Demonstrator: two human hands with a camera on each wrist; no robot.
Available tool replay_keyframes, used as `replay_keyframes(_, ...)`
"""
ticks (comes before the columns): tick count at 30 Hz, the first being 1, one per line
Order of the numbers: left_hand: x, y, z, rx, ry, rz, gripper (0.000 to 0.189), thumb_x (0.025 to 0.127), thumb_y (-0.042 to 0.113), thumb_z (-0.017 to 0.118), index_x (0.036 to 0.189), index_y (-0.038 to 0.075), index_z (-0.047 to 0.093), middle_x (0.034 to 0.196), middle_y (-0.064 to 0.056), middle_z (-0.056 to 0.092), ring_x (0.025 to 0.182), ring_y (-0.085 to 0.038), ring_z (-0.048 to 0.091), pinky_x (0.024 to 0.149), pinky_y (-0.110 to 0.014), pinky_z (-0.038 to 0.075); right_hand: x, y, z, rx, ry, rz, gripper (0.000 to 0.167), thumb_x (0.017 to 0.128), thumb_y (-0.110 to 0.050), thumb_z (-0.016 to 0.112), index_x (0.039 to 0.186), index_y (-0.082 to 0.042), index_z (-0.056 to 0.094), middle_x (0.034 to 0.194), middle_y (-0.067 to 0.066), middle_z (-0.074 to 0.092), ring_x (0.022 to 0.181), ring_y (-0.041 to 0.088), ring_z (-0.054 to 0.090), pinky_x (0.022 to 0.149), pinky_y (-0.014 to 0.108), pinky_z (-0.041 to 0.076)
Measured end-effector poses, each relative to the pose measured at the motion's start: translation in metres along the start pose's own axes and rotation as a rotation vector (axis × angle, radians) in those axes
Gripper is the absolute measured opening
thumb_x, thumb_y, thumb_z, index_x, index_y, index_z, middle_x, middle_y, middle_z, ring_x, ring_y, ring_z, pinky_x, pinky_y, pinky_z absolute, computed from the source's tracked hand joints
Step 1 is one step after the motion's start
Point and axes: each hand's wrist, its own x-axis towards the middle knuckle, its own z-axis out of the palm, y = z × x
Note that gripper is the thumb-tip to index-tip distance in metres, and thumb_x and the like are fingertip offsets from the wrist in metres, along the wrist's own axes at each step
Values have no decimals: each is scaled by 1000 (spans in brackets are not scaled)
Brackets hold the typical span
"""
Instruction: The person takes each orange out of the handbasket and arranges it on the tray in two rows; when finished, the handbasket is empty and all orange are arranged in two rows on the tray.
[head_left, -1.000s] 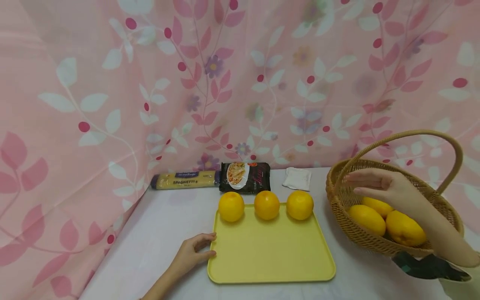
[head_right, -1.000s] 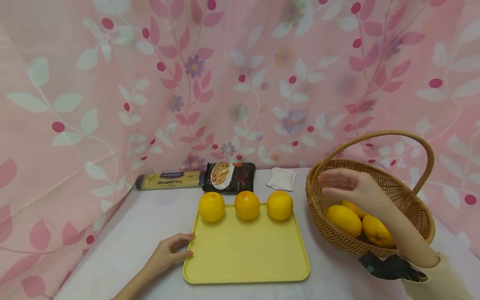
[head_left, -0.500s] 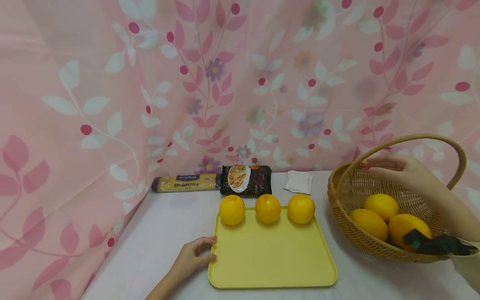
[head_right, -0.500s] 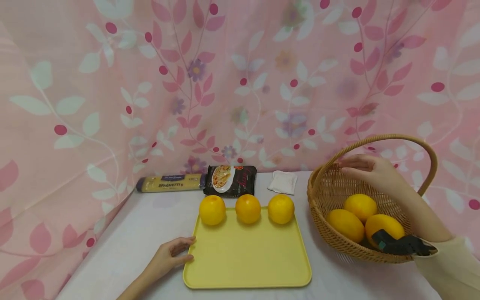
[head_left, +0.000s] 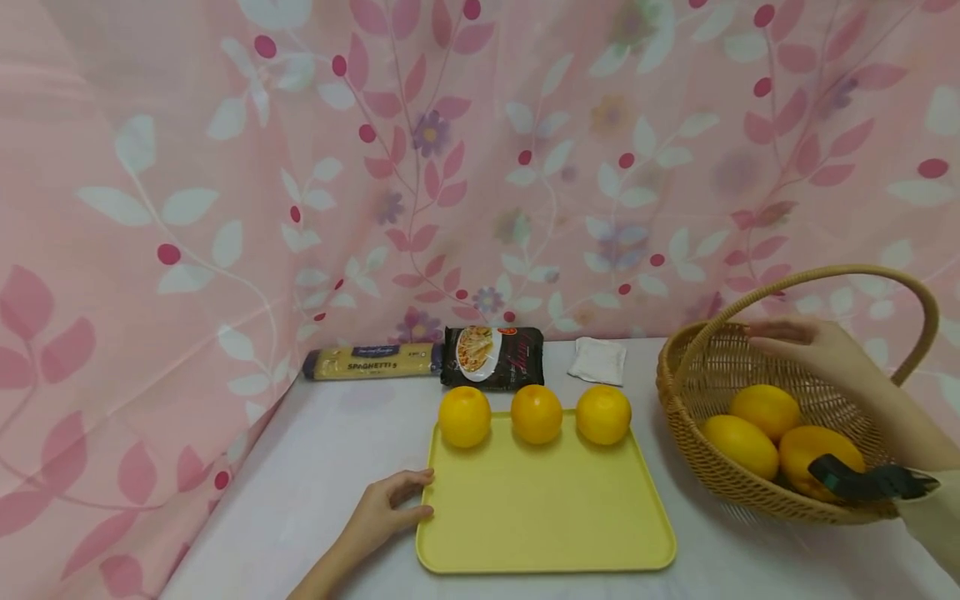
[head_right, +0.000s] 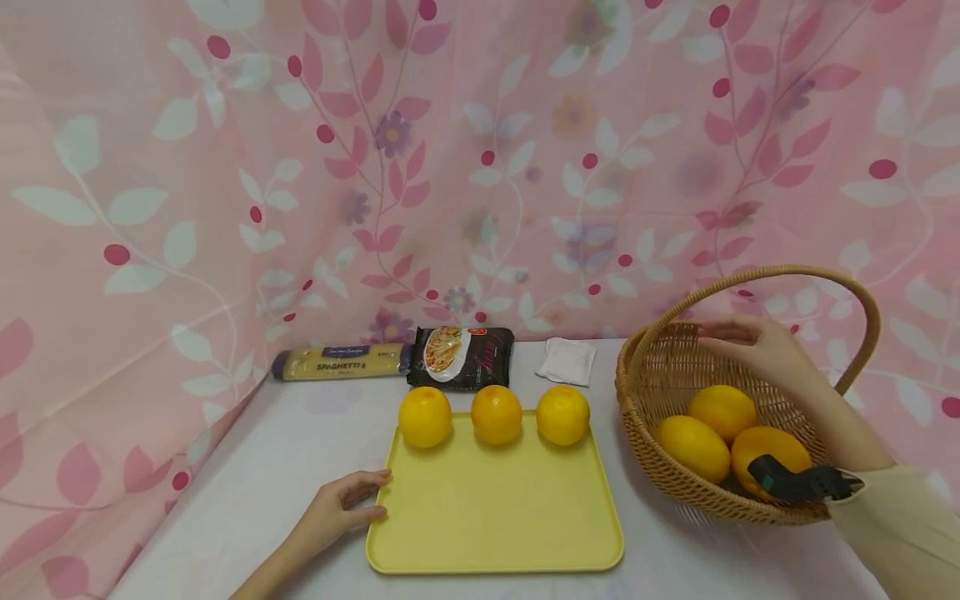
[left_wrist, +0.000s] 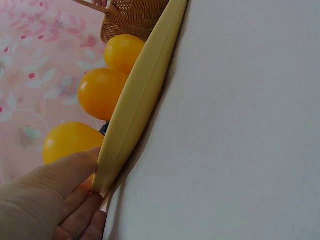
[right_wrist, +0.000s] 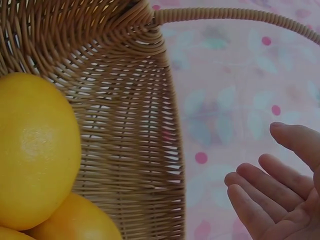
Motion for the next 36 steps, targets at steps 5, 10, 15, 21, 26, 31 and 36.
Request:
replay_keyframes(5, 0, 0, 0, -4, -4, -2, 38, 72, 19, 74, 105, 3, 61, 117, -13, 56, 106, -16, 53, 90, -24, 43, 2, 6, 4, 16, -3, -9, 44, 90, -30, 55, 124, -2, 50, 99, -21, 57, 86, -17, 40, 82, 59, 37)
replay_keyframes(10, -1, 3, 0, -26, -14, -4, 36, 74, 13, 73, 106, 0, 61, 118, -16, 55, 108, -23, 52, 91, -28, 42, 3, 16, 8, -32, -4, -8, 45, 91, -31, 53, 123, 0, 50, 114, 9, 57, 95, 0, 48, 80, 58, 40)
replay_keyframes(15, -3, 29, 2, -38, -29, -33, 34, 75, 4, 70, 105, -6, 58, 118, -22, 53, 109, -33, 49, 93, -34, 41, 1, 26, 12, -31, -13, -2, 44, 91, -29, 53, 120, 3, 49, 113, 11, 56, 100, 10, 47, 80, 59, 40)
replay_keyframes(21, -3, 27, 0, -26, -19, -42, 34, 74, 3, 71, 104, -7, 59, 118, -23, 53, 108, -32, 50, 92, -33, 42, 4, 29, 14, -64, -72, -20, 45, 89, -27, 56, 119, 5, 49, 120, 19, 49, 101, 15, 49, 79, 55, 42)
replay_keyframes(26, -1, 9, -1, -30, -10, -65, 36, 73, 5, 72, 106, -3, 60, 119, -19, 53, 109, -27, 51, 91, -29, 42, 8, 32, 18, -82, -167, -16, 50, 88, -27, 58, 120, 9, 47, 124, 33, 34, 105, 50, 38, 79, 60, 41)
replay_keyframes(31, -2, 23, -1, -25, -14, -58, 36, 74, 5, 72, 105, -5, 59, 118, -22, 53, 109, -31, 50, 92, -31, 42, 10, 40, 22, -115, -230, -14, 57, 85, -26, 62, 122, 12, 42, 119, 35, 42, 106, 52, 38, 80, 62, 38)
replay_keyframes(36, -4, 40, 1, -21, -20, -38, 35, 74, 4, 71, 104, -8, 58, 117, -25, 52, 107, -34, 50, 91, -35, 42, 10, 50, 27, -193, -309, -9, 63, 80, -25, 67, 118, 19, 42, 116, 39, 43, 104, 53, 39, 80, 60, 40)
